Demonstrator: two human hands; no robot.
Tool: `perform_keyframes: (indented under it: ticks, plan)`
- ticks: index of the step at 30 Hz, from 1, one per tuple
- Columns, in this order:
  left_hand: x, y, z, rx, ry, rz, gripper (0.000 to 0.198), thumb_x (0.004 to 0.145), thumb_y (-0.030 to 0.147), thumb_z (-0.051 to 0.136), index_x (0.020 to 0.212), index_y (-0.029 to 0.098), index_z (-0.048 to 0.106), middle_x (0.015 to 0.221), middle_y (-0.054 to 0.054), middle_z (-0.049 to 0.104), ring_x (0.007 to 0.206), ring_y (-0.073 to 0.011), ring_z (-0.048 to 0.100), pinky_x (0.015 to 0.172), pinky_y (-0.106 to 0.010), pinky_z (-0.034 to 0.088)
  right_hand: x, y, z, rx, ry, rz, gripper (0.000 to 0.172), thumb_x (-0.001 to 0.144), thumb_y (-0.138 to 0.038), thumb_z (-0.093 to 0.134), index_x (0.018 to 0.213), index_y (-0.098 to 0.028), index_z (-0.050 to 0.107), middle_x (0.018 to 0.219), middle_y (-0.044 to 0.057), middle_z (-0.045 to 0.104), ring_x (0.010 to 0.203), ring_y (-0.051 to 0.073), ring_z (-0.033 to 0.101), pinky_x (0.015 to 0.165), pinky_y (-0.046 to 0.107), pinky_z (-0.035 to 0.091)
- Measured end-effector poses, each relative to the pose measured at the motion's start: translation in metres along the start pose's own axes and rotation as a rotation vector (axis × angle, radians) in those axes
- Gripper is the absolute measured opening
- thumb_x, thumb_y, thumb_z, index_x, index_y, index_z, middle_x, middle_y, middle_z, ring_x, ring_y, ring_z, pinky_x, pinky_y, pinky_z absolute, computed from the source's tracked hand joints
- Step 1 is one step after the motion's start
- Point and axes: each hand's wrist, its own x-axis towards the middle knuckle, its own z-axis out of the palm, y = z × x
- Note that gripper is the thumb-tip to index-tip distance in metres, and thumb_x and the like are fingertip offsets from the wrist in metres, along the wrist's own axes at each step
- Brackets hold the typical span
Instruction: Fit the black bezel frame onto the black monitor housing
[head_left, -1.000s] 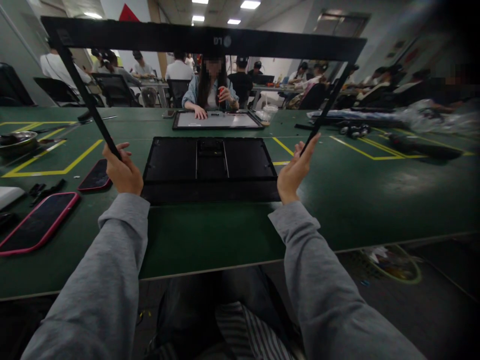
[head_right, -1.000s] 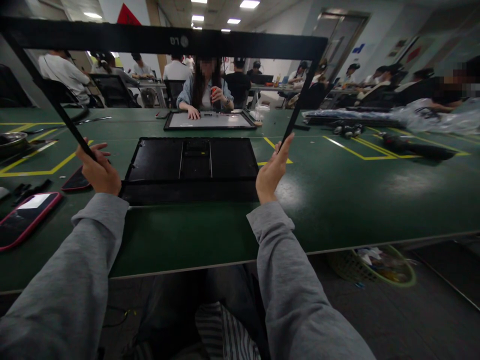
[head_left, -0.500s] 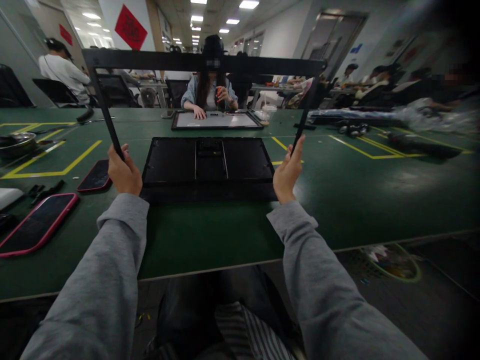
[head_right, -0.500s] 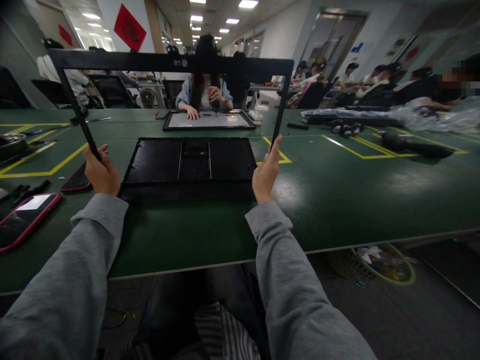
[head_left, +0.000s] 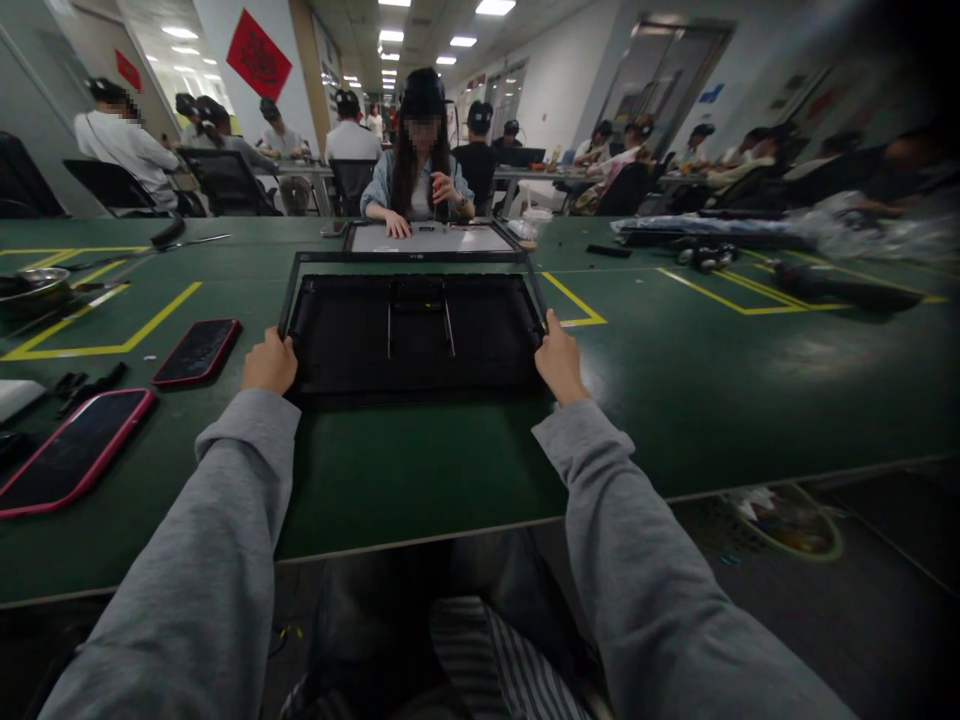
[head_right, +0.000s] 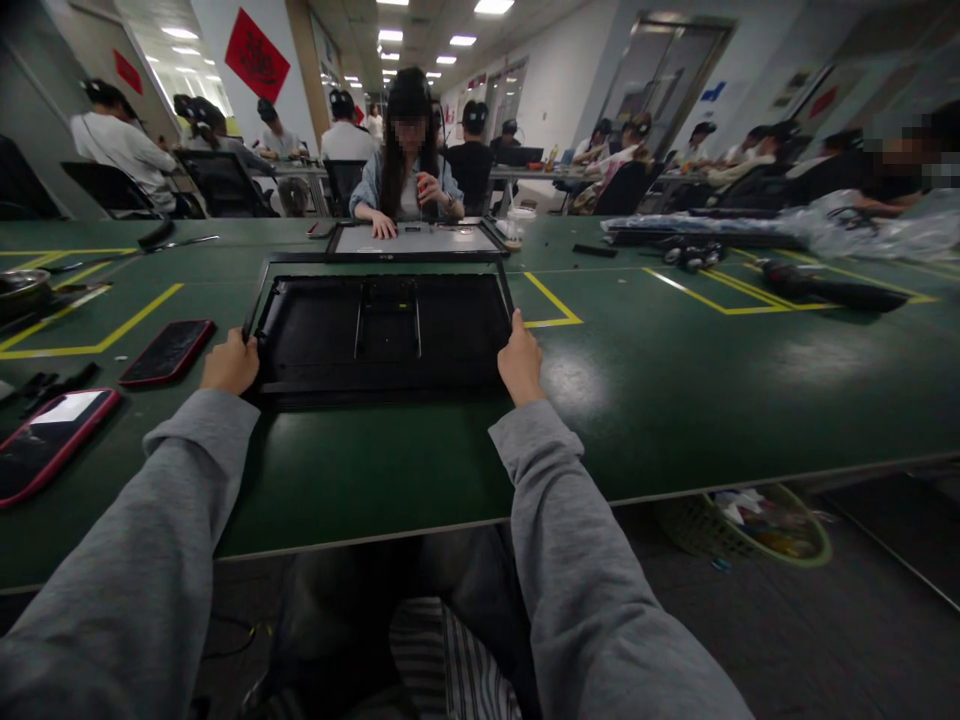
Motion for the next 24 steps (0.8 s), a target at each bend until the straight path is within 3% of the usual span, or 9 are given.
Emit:
perform_keyframes:
  ticks: [8, 24]
  plan:
    - [-0.0017, -0.0003, -0.0021, 0.022, -0.077, -0.021, 0.053, 0.096, 0.038, 0.033, 0.139, 0.009, 0.048, 0.124, -0.030, 0.065, 0.117, -0.0409, 0.064, 0.094, -0.052, 0.048, 0.0023, 0.0001, 0.0029, -0.005, -0.051, 0.027, 0.068, 0.090, -0.015, 0.037, 0.157, -0.008, 0.037, 0.124, 0.022, 0.069, 0.120, 0.035, 0.064, 0.103, 0.051, 0.047]
    - [-0.0025, 0.0010, -0.0041, 0.010, -0.098, -0.021, 0.046, 0.095, 0.036, 0.036, 0.131, 0.011, 0.051, 0.124, -0.030, 0.065, 0.116, -0.0401, 0.064, 0.094, -0.052, 0.048, 0.0039, 0.0053, 0.0077, 0.002, -0.041, 0.040, 0.065, 0.092, -0.014, 0.039, 0.157, -0.010, 0.038, 0.138, 0.022, 0.062, 0.124, 0.035, 0.062, 0.104, 0.051, 0.047]
